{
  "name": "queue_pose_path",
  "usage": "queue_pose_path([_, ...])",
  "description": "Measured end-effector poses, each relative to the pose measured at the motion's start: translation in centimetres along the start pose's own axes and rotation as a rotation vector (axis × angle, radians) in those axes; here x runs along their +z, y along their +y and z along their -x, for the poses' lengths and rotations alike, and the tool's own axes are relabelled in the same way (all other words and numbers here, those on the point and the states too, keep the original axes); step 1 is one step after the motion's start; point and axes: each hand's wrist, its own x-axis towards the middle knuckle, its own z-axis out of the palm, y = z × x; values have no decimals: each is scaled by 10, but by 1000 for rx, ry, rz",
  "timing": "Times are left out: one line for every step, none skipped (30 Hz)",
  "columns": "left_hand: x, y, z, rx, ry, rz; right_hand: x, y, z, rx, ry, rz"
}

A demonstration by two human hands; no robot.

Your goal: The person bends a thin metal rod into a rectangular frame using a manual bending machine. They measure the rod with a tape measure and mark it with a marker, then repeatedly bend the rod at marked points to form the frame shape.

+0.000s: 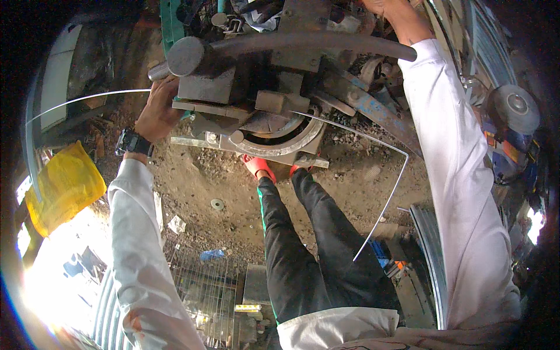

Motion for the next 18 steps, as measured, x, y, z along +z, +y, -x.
queue_pose_path([-1,4,0,12,12,6,9,-11,5,6,12,-121])
queue_pose_path([-3,9,0,-18,23,62,17,-25,11,92,58,-168])
queue_pose_path([-6,15,-2,-38,19,72,20,-32,13,155,75,-80])
queue_pose_path([-9,21,-5,-57,17,83,21,-39,16,218,88,7])
queue_pose_path([-11,25,-7,-68,1,46,20,-39,14,253,68,228])
queue_pose_path([-10,25,-7,-82,-36,5,19,-36,14,250,47,282])
queue_pose_path([-10,25,-7,-95,-73,-37,19,-33,13,246,26,335])
queue_pose_path([-9,18,-8,-111,-131,-83,18,-27,12,206,7,221])
queue_pose_path([-7,10,-5,-103,-144,-104,18,-21,11,163,-14,107])
queue_pose_path([-7,2,-2,-97,-158,-128,17,-16,13,85,-30,3])
queue_pose_path([-3,-8,5,-65,-127,-127,18,-8,11,65,-62,-104])
queue_pose_path([-1,-10,4,-55,-123,-134,21,-3,10,51,-87,-205])
queue_pose_path([1,-12,3,-45,-119,-142,22,1,9,36,-112,-306])
queue_pose_path([2,-14,3,-65,-143,-165,17,1,8,92,-64,-96])
queue_pose_path([1,-13,7,-85,-154,-174,20,-18,10,145,-26,106])
queue_pose_path([0,-12,5,-94,-160,-181,22,-30,10,199,23,315])
queue_pose_path([0,-10,4,-91,-148,-169,27,-28,3,242,102,487])
queue_pose_path([0,-7,1,-83,-130,-130,33,-24,-6,289,183,660])
